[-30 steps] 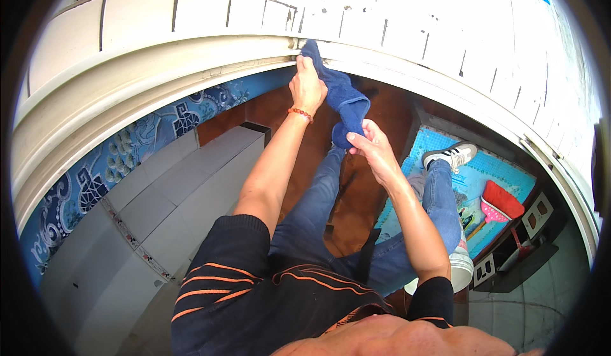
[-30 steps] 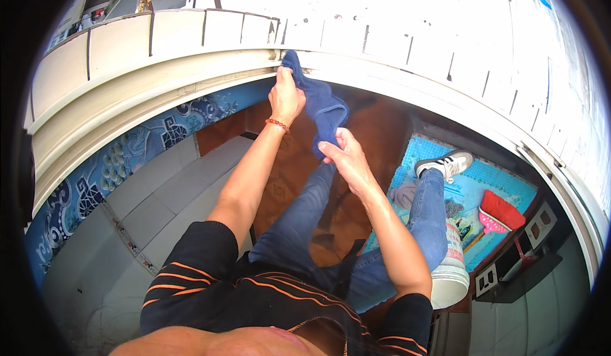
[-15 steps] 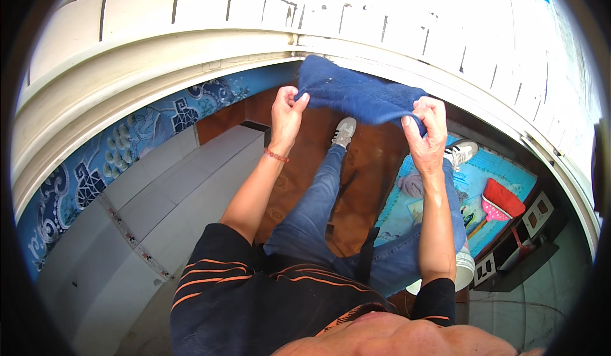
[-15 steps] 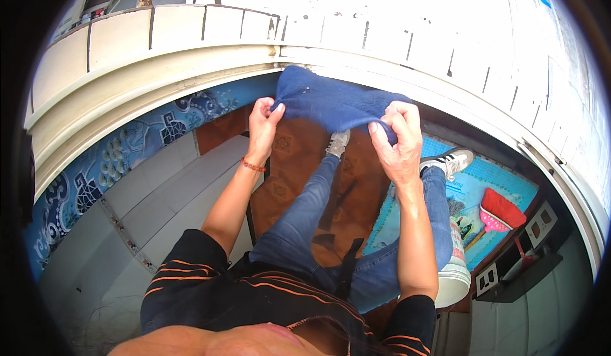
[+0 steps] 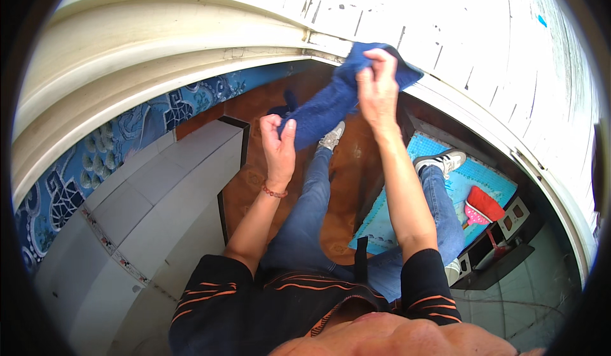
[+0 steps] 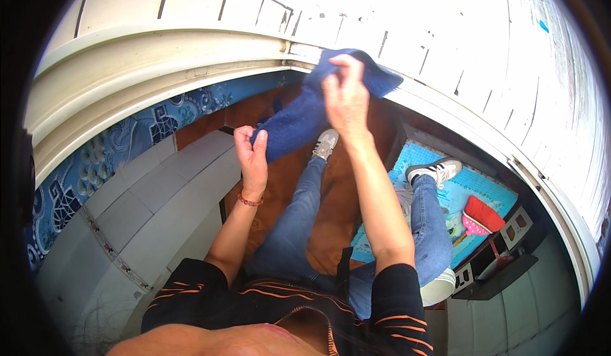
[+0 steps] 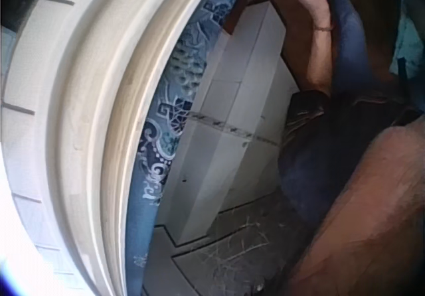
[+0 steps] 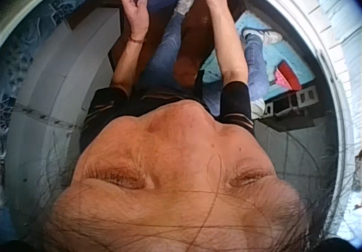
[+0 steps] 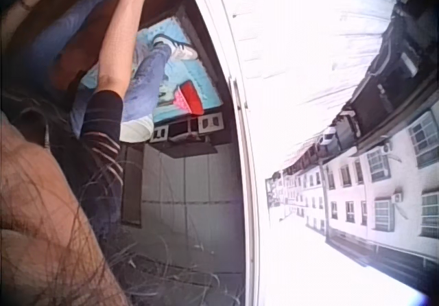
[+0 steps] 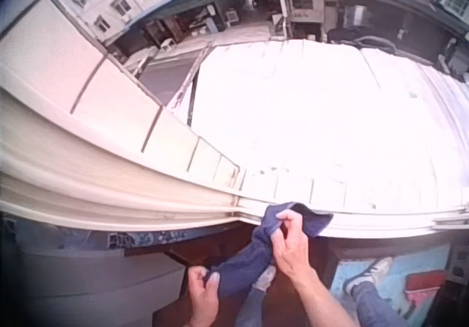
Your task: The person wipes the exterior window frame and sill with a blue cloth, then dips the cloth into a bucket of soapy water, wrings it out, and resumes wiping the frame. The task is performed from a head-mounted camera perspective on a balcony.
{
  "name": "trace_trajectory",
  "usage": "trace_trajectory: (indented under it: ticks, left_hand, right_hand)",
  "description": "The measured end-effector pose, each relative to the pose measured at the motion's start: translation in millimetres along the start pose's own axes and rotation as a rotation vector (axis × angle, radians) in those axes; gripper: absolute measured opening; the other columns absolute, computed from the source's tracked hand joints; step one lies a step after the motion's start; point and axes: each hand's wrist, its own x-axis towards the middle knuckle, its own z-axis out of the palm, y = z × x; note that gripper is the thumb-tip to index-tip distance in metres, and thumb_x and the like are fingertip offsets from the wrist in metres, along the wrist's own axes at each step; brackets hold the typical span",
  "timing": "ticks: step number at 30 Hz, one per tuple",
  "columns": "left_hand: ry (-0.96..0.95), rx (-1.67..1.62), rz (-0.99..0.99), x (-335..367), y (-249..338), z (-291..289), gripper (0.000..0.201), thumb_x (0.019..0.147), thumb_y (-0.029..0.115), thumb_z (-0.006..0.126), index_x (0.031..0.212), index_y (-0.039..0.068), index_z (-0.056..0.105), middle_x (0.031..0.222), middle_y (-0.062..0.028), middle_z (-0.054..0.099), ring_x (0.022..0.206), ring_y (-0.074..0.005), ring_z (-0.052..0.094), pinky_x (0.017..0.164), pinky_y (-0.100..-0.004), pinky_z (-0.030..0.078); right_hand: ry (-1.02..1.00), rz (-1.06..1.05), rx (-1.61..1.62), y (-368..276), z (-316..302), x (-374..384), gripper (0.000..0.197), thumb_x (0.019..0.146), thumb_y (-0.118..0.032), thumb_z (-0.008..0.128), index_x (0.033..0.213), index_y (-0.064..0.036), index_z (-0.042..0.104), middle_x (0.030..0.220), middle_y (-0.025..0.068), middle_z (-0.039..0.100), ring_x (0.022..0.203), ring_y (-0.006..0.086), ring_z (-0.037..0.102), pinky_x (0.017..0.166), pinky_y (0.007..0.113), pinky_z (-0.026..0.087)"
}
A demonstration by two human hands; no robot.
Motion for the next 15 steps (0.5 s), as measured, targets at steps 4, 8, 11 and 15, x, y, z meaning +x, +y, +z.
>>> trace_trajectory:
  ticks: [4,8,11,15]
  left_hand:
    - [0.189,-0.077,-0.151,14.0,-35.3,-22.1,0.018,0.090,0.017,0.054,0.098,0.006,0.042,0.092,0.0002,0.039,0.084,-0.0074,0.036,0.079,-0.0201,0.032]
    - [0.128,-0.023,-0.229,14.2,-48.1,-29.5,0.020,0.090,0.018,0.054,0.096,0.003,0.041,0.093,-0.0017,0.038,0.084,-0.0096,0.036,0.078,-0.0215,0.033]
    - [0.097,-0.031,-0.226,5.1,-61.5,-30.0,0.018,0.091,0.017,0.054,0.097,0.005,0.042,0.090,0.0010,0.040,0.082,-0.0066,0.038,0.076,-0.0197,0.034]
    - [0.034,-0.150,-0.323,4.1,-60.9,-15.0,0.016,0.090,0.015,0.054,0.097,0.006,0.042,0.089,0.0011,0.040,0.081,-0.0065,0.038,0.076,-0.0195,0.034]
  right_hand:
    - [-0.161,-0.235,-0.185,42.4,76.0,10.8,0.035,0.083,-0.009,0.053,0.115,-0.0049,0.039,0.081,0.0158,0.057,0.070,0.0298,0.057,0.066,0.038,0.046]
    - [-0.112,-0.454,-0.430,60.5,83.3,15.4,0.034,0.077,-0.004,0.055,0.109,-0.0040,0.045,0.086,0.0135,0.058,0.080,0.0297,0.056,0.067,0.039,0.044]
    - [-0.156,-0.466,-0.572,51.4,82.4,7.7,0.034,0.074,-0.004,0.058,0.108,-0.0067,0.053,0.091,0.0078,0.055,0.081,0.0249,0.054,0.063,0.036,0.042]
    - [-0.231,-0.332,-0.513,65.6,78.4,12.7,0.037,0.076,-0.003,0.056,0.112,-0.0110,0.054,0.102,0.0086,0.055,0.076,0.0211,0.054,0.065,0.033,0.045]
